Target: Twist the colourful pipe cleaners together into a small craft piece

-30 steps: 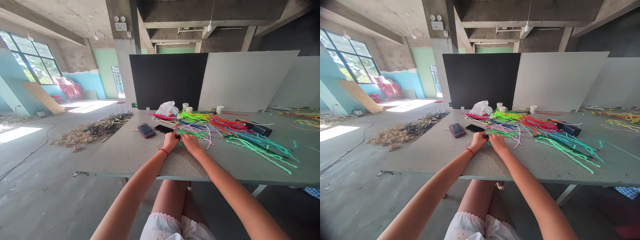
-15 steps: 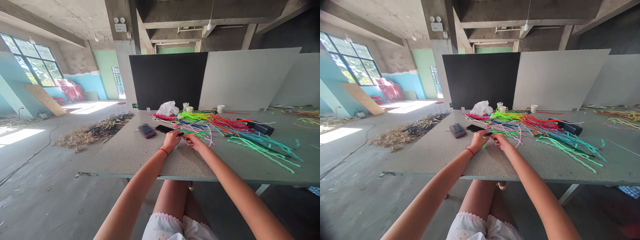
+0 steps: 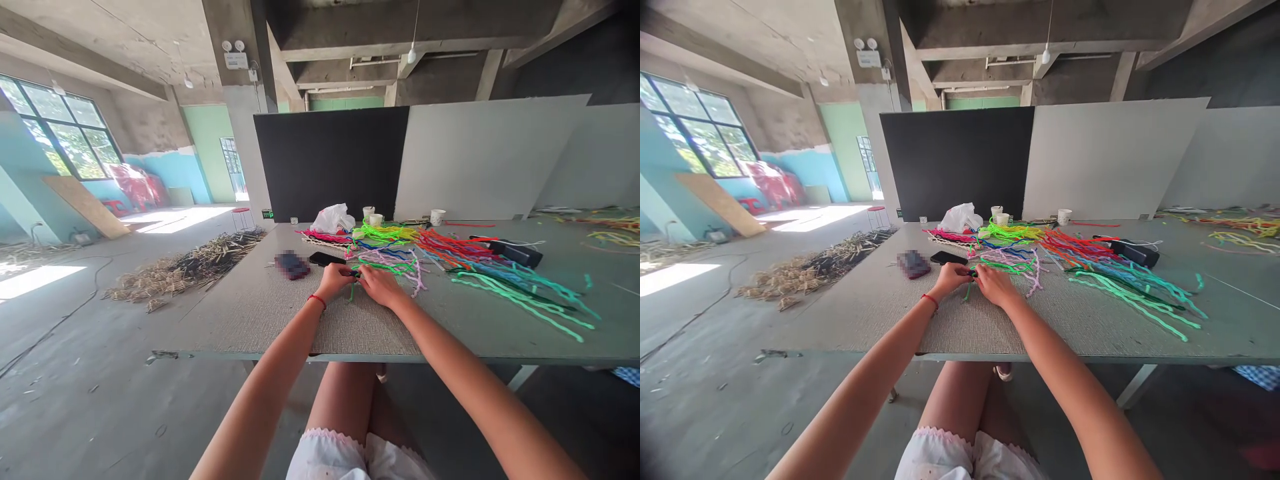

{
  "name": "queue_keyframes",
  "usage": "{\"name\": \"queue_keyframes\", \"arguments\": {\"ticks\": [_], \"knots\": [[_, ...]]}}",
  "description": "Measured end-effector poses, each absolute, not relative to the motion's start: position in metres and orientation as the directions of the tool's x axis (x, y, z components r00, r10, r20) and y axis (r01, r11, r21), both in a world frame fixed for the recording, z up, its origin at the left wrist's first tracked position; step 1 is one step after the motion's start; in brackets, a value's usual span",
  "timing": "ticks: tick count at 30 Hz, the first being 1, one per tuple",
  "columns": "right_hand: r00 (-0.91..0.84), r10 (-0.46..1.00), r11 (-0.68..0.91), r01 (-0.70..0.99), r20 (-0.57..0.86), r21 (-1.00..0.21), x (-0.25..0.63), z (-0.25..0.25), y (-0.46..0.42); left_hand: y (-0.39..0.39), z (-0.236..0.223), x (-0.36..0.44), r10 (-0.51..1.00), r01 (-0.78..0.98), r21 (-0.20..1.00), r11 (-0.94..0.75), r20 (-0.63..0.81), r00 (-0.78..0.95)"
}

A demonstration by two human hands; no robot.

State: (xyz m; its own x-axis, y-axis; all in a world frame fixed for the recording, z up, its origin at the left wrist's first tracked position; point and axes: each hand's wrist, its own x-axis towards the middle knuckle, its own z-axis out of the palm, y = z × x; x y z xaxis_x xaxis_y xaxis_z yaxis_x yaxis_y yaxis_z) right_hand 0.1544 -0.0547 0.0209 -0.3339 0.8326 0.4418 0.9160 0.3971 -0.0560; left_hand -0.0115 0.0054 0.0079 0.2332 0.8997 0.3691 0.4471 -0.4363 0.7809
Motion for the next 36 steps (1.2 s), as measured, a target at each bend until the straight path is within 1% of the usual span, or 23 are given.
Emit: {"name": "queue_keyframes", "arguments": {"ticks": [1, 3, 6, 8, 10, 17, 19, 20, 21, 22, 23, 24, 25, 26, 27, 28, 29, 31, 33, 34, 35, 36], "knots": [[-0.371, 0.832, 0.398, 0.917, 0.412, 0.021, 0.154, 0.022, -0.056, 0.006, 0.008, -0.011, 0.900, 0.457, 0.776, -0.434, 0.357, 0.249], [-0.412, 0.838, 0.395, 0.910, 0.358, 0.125, 0.152, 0.025, -0.058, 0.006, 0.007, -0.011, 0.897, 0.484, 0.756, -0.441, 0.346, 0.276], [-0.459, 0.834, 0.414, 0.888, 0.306, 0.201, 0.151, 0.027, -0.058, 0.005, 0.007, -0.010, 0.891, 0.530, 0.718, -0.451, 0.331, 0.311], [-0.477, 0.828, 0.430, 0.877, 0.294, 0.211, 0.150, 0.027, -0.057, 0.004, 0.007, -0.011, 0.886, 0.535, 0.709, -0.459, 0.324, 0.331], [-0.480, 0.824, 0.439, 0.877, 0.302, 0.197, 0.150, 0.026, -0.057, 0.004, 0.007, -0.012, 0.883, 0.517, 0.720, -0.463, 0.325, 0.338], [-0.456, 0.821, 0.452, 0.887, 0.343, 0.097, 0.152, 0.023, -0.056, 0.005, 0.007, -0.012, 0.897, 0.487, 0.760, -0.430, 0.297, 0.328], [-0.421, 0.833, 0.445, 0.895, 0.360, 0.019, 0.151, 0.021, -0.054, 0.005, 0.007, -0.013, 0.895, 0.481, 0.763, -0.432, 0.296, 0.335], [-0.389, 0.844, 0.435, 0.899, 0.370, -0.047, 0.150, 0.019, -0.053, 0.006, 0.007, -0.014, 0.894, 0.478, 0.763, -0.434, 0.298, 0.336], [-0.346, 0.860, 0.421, 0.896, 0.376, -0.138, 0.149, 0.018, -0.051, 0.006, 0.007, -0.015, 0.892, 0.478, 0.762, -0.437, 0.301, 0.337], [-0.295, 0.882, 0.401, 0.879, 0.367, -0.259, 0.148, 0.017, -0.049, 0.006, 0.007, -0.015, 0.890, 0.480, 0.757, -0.443, 0.305, 0.339], [-0.236, 0.911, 0.367, 0.836, 0.337, -0.407, 0.147, 0.016, -0.046, 0.006, 0.008, -0.015, 0.886, 0.483, 0.750, -0.453, 0.315, 0.342], [-0.177, 0.943, 0.315, 0.756, 0.283, -0.574, 0.147, 0.015, -0.044, 0.005, 0.009, -0.014, 0.880, 0.488, 0.737, -0.466, 0.329, 0.344], [-0.127, 0.970, 0.239, 0.625, 0.206, -0.743, 0.146, 0.015, -0.042, 0.003, 0.010, -0.012, 0.871, 0.499, 0.718, -0.485, 0.349, 0.344], [-0.099, 0.988, 0.148, 0.461, 0.115, -0.875, 0.147, 0.016, -0.040, 0.000, 0.012, -0.010, 0.860, 0.517, 0.688, -0.509, 0.379, 0.342], [-0.097, 0.995, 0.060, 0.299, 0.032, -0.952, 0.148, 0.017, -0.039, -0.003, 0.014, -0.008, 0.842, 0.539, 0.647, -0.539, 0.420, 0.339], [-0.110, 0.994, -0.010, 0.170, -0.029, -0.985, 0.150, 0.019, -0.039, -0.008, 0.017, -0.005, 0.815, 0.566, 0.589, -0.576, 0.470, 0.340], [-0.130, 0.989, -0.053, 0.087, -0.065, -0.995, 0.153, 0.022, -0.038, -0.012, 0.020, -0.003, 0.776, 0.593, 0.518, -0.617, 0.525, 0.349], [-0.185, 0.979, -0.078, 0.029, -0.082, -0.997, 0.160, 0.027, -0.039, -0.021, 0.025, 0.002, 0.647, 0.611, 0.331, -0.719, 0.641, 0.413], [-0.248, 0.967, -0.075, -0.024, -0.067, -0.997, 0.165, 0.030, -0.040, -0.027, 0.028, 0.005, 0.527, 0.596, 0.173, -0.784, 0.693, 0.493], [-0.262, 0.964, -0.060, -0.039, -0.048, -0.997, 0.166, 0.031, -0.041, -0.029, 0.029, 0.005, 0.491, 0.587, 0.130, -0.799, 0.704, 0.513], [-0.255, 0.967, -0.027, -0.029, -0.019, -0.999, 0.166, 0.030, -0.042, -0.029, 0.028, 0.005, 0.481, 0.585, 0.121, -0.802, 0.711, 0.513], [-0.220, 0.975, 0.026, 0.022, 0.020, -0.999, 0.165, 0.029, -0.044, -0.028, 0.027, 0.005, 0.491, 0.587, 0.142, -0.797, 0.719, 0.492]]}}
